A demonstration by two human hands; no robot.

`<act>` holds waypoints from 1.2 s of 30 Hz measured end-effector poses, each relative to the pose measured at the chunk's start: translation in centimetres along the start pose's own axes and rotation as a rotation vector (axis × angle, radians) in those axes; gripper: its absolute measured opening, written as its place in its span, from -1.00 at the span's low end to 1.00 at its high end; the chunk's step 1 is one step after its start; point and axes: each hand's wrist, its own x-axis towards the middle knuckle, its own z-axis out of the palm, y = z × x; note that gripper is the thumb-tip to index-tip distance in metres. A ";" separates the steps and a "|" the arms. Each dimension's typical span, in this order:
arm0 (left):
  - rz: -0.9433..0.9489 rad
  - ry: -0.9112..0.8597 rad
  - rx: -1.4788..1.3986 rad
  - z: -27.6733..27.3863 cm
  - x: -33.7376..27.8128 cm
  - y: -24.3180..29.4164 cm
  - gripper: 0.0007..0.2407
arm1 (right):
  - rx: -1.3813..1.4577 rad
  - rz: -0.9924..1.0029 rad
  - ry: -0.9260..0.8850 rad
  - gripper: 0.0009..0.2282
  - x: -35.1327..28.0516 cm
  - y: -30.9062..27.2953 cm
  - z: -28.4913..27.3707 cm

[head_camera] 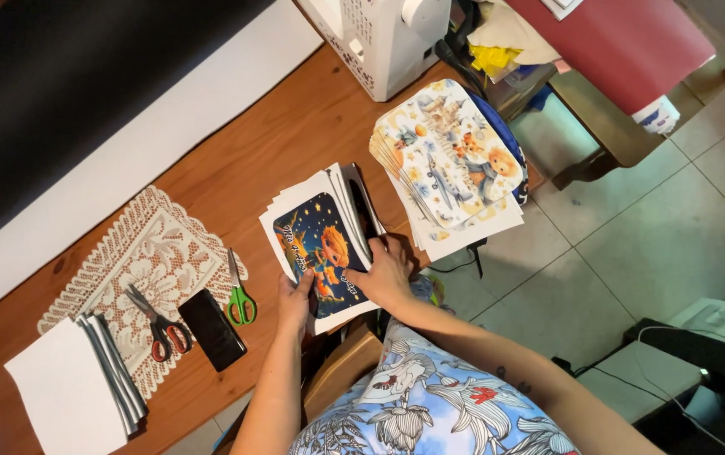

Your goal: Organizing, sorting, and stacking various printed design sheets and blank papers on a desk.

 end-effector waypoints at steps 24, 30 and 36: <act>0.082 0.023 -0.058 0.4 -0.6 0.2 -0.70 | -0.037 -0.006 0.004 -0.36 1.4 1.3 0.7; 0.050 -0.002 -0.101 -0.1 -1.1 1.0 -0.68 | 0.334 -0.055 0.043 -0.22 -0.4 -0.2 0.9; -0.016 0.009 -0.250 0.0 -0.9 1.2 -0.67 | 0.447 -0.009 0.043 -0.12 -0.7 -2.6 -0.4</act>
